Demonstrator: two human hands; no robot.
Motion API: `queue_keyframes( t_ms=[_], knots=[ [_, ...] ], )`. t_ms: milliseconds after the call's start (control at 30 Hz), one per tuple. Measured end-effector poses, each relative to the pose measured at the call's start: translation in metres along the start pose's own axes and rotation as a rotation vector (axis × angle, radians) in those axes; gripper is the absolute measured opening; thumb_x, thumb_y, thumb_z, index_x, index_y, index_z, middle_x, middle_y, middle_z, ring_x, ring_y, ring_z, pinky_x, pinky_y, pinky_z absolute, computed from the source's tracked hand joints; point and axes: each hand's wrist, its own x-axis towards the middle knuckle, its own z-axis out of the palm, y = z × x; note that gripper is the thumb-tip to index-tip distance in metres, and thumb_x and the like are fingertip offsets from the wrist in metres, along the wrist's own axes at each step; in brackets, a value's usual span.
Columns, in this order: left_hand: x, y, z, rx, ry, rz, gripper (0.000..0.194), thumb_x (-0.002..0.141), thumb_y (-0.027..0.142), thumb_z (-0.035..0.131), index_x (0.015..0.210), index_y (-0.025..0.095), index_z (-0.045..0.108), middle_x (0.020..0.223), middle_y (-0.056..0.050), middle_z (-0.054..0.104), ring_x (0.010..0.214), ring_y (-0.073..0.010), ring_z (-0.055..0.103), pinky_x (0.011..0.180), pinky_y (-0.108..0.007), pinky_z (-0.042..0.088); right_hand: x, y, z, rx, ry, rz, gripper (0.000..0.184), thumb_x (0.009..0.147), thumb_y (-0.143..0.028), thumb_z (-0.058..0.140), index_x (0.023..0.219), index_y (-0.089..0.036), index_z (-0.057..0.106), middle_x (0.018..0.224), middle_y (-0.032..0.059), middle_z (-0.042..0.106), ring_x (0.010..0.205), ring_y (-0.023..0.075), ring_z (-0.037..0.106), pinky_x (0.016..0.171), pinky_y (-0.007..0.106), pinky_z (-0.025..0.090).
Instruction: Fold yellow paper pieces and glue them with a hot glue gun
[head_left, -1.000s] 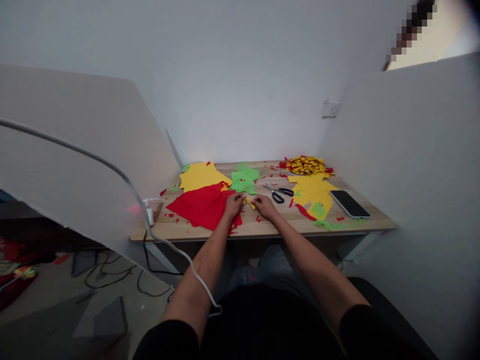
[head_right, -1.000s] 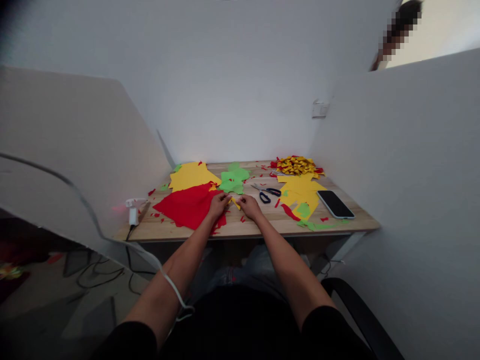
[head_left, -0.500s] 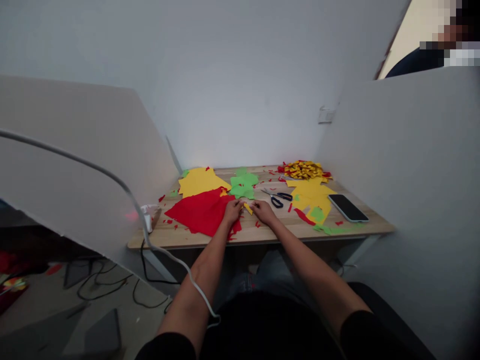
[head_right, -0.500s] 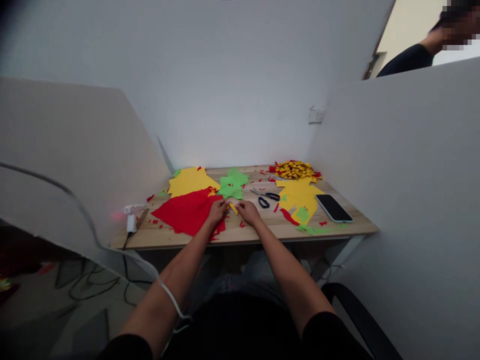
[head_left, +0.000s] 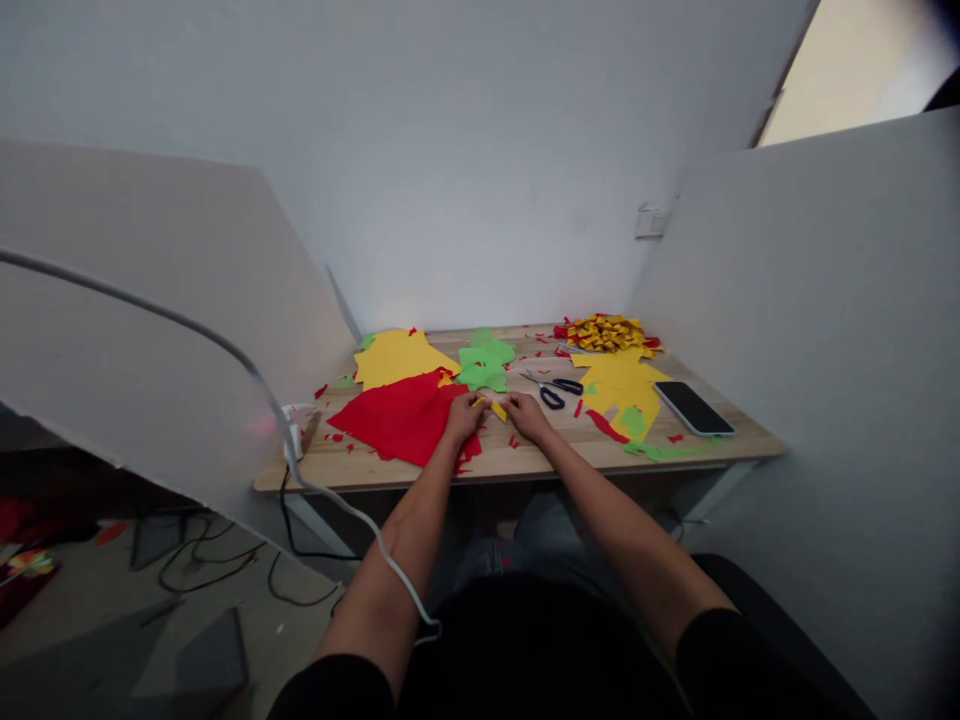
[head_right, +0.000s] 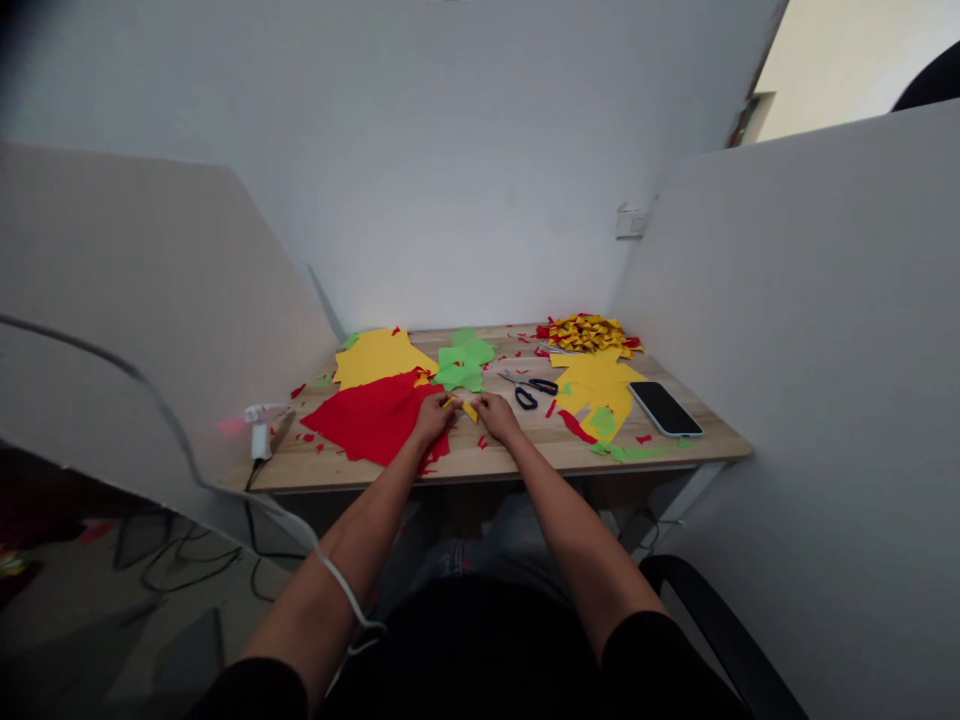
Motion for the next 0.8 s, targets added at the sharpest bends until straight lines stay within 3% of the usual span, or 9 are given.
queue_keyframes(
  t_ms=[333, 667, 800],
  knots=[
    [-0.0007, -0.0013, 0.0024, 0.023, -0.043, -0.029, 0.038, 0.097, 0.038, 0.063, 0.128, 0.016, 0.06, 0.126, -0.011, 0.063, 0.108, -0.0233, 0.065, 0.091, -0.045, 0.058, -0.0011, -0.0054, -0.0008, 0.019, -0.055, -0.026, 0.034, 0.097, -0.038, 0.063, 0.124, -0.016, 0.063, 0.121, 0.0085, 0.066, 0.102, 0.0219, 0.067, 0.087, 0.042, 0.059],
    [0.0016, 0.0005, 0.0021, 0.062, -0.047, 0.048, 0.038, 0.096, 0.038, 0.063, 0.127, 0.015, 0.061, 0.126, -0.01, 0.063, 0.108, -0.0242, 0.065, 0.091, -0.045, 0.058, 0.0009, -0.0057, 0.0032, 0.007, -0.074, -0.023, 0.033, 0.098, -0.038, 0.063, 0.123, -0.016, 0.063, 0.12, 0.0084, 0.067, 0.101, 0.021, 0.068, 0.086, 0.042, 0.059],
    [0.0013, -0.0032, 0.0033, 0.055, 0.019, 0.089, 0.038, 0.096, 0.038, 0.063, 0.127, 0.016, 0.061, 0.126, -0.01, 0.063, 0.108, -0.0244, 0.065, 0.091, -0.045, 0.058, 0.0015, -0.003, 0.0016, 0.02, -0.113, -0.032, 0.033, 0.098, -0.038, 0.063, 0.123, -0.016, 0.063, 0.12, 0.0081, 0.067, 0.101, 0.0213, 0.068, 0.086, 0.041, 0.059]
  ],
)
